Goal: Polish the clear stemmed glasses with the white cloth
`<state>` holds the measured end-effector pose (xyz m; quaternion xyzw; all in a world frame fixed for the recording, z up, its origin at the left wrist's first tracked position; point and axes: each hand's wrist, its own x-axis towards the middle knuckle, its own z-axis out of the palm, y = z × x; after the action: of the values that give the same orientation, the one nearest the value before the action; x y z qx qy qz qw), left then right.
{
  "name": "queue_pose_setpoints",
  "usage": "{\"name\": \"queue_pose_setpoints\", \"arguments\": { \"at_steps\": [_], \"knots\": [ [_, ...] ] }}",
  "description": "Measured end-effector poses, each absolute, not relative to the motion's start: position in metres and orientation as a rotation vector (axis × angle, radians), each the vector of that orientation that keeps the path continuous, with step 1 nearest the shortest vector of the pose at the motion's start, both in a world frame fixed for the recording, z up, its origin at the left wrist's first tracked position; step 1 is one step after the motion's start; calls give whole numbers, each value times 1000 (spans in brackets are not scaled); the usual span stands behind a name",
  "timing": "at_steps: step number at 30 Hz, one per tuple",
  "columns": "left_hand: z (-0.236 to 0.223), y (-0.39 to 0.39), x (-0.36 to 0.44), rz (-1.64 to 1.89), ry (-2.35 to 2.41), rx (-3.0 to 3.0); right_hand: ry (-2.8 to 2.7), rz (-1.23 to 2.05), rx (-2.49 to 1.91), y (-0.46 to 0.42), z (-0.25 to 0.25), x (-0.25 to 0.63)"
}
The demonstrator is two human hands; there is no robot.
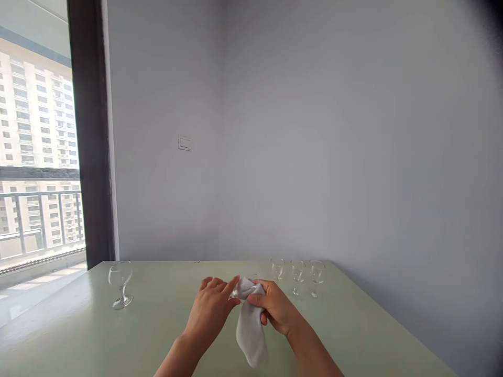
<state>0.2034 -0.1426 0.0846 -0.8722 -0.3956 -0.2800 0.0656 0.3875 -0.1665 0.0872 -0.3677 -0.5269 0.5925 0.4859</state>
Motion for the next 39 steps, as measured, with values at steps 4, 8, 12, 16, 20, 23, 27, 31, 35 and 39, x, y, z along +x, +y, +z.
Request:
{"name": "queue_pose_setpoints", "arguments": {
  "at_steps": [4,8,12,16,20,23,27,31,35,39],
  "knots": [
    [86,-143,209,-900,-1006,-2456,-1172,1446,-844,-166,86,381],
    [93,-139,198,-918,-1119,-2682,-1475,1361,-913,-177,96,387],
    [98,-142,189,-956,-1379,-3012,-1820,1193,-1094,-188,105,396],
    [96,-144,188,-1105,-1438,-3464,-2008,1090,-1133,-193,111,402],
    [87,-139,189,-1268,-1327,-3843,-2095,836,-1179,-195,117,404],
    [78,-132,189,-1328,-1259,-3999,-2107,596,-1181,-196,122,405],
    [65,-125,188,-1583,-1255,-4040,-2014,419,-1209,-187,119,415],
    [58,-123,189,-2321,-1457,-3689,-1670,92,-1369,-168,102,425],
    [57,-124,199,-2290,-1734,-3457,-1692,-252,-1294,-168,94,409],
    [55,-125,213,-1948,-1793,-3404,-2121,-455,-1084,-181,97,377]
  ]
}}
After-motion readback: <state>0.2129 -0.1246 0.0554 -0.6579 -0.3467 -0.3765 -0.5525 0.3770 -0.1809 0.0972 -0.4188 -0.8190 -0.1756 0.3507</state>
